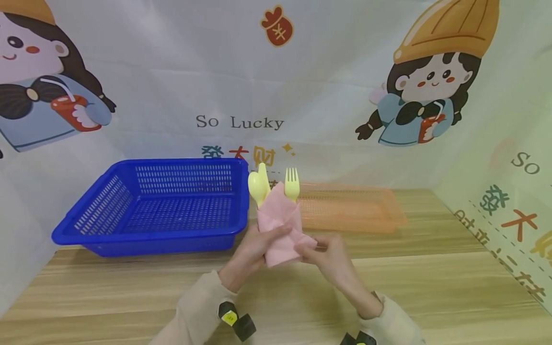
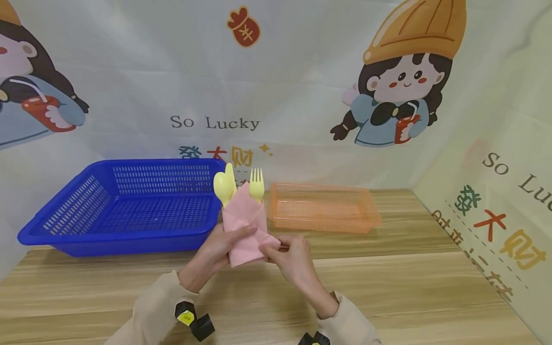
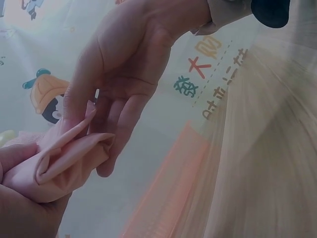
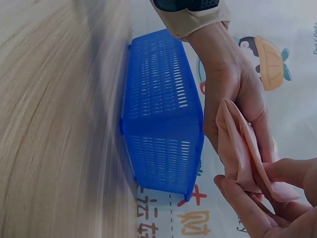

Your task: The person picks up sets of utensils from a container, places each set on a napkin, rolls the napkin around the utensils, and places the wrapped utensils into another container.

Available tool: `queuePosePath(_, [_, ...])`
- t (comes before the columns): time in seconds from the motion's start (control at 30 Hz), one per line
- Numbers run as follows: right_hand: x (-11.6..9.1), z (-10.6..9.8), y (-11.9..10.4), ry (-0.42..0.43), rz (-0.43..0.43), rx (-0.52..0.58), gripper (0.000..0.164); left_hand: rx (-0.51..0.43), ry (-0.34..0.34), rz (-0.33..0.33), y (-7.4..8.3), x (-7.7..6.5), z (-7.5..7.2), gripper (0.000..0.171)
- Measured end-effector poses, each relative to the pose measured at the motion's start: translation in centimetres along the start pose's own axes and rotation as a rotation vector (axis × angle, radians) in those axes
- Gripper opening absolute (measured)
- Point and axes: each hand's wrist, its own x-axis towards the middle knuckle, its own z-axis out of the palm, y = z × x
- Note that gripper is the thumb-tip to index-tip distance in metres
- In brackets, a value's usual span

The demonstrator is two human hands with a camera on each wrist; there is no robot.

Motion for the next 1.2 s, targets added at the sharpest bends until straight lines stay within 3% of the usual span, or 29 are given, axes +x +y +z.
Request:
queuePosePath(0.57, [-0.33,0.32,-0.18,0.054,-0.041,-0.045,0.014,-0.053,-0.028,0.017,0.13,0.12,-0.21,0.034])
queuePosePath(0.9, [-0.43,0.50,-0.17,0.083,-0.037,-0.067,0.012,-0.017,-0.013,0.012,0.37,0.11,-0.20,0.033])
queuePosePath(1.07, [-0.19,0.37,0.00,0.056,-0.015,0.006,0.017,-0.006,-0.014,0.029,0.48,0.10,-0.23,0.031])
queuePosePath(1.2, [0.31,0.15,0.11,0.044,0.058,0.075,0.024,0.003,-0.020,0.044,0.60,0.17,-0.24,0.031])
